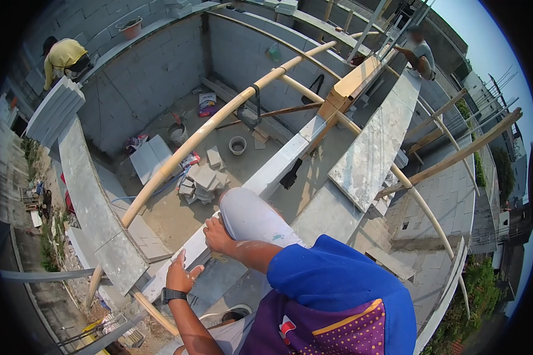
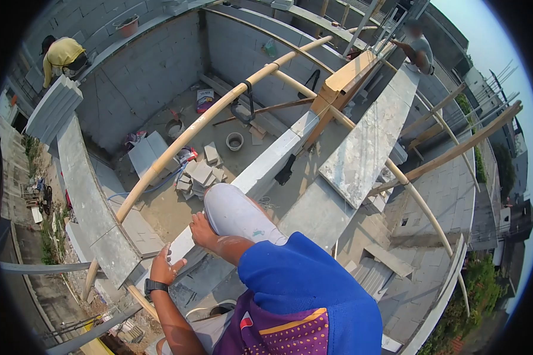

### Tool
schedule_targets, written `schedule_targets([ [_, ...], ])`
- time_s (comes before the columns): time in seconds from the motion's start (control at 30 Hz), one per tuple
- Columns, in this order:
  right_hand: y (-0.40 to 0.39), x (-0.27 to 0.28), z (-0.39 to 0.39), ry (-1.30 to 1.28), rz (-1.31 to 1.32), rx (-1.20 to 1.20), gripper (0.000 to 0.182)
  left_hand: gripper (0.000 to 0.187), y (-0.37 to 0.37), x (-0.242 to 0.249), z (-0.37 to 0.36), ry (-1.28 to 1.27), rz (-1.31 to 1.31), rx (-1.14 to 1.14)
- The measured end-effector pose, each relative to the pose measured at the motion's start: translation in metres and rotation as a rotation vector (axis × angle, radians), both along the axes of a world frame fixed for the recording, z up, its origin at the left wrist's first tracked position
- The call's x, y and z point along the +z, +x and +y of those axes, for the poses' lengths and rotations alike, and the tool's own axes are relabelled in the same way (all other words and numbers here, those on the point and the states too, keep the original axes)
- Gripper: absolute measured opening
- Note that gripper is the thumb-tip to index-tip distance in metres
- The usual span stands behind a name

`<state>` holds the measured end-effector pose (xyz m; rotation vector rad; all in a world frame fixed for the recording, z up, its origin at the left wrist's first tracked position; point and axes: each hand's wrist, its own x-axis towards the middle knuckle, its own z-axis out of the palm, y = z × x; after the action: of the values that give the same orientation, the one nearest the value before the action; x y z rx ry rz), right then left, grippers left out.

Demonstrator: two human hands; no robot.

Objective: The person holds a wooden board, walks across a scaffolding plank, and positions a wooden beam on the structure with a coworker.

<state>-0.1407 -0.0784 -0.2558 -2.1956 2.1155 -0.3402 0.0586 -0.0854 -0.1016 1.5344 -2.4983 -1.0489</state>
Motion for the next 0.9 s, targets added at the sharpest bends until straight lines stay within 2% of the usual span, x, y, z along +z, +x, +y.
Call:
schedule_targets([
  [0.27,0.0,-0.001,0.0,-0.016,-0.029,-0.006,0.019,0.089,0.007,-0.009,0.0,0.0,0.023,0.015],
  [0.57,-0.002,0.007,0.0,0.047,-0.05,0.001,0.023,0.087,0.003,0.001,0.0,0.002,0.012,0.044],
  [0.77,0.001,-0.012,-0.004,0.072,-0.04,0.009,0.024,0.084,0.004,0.008,0.001,0.031,-0.012,0.07],
  [0.9,0.0,0.008,0.001,0.064,-0.063,0.003,0.021,0.08,-0.002,0.023,0.0,0.102,-0.001,0.1],
])
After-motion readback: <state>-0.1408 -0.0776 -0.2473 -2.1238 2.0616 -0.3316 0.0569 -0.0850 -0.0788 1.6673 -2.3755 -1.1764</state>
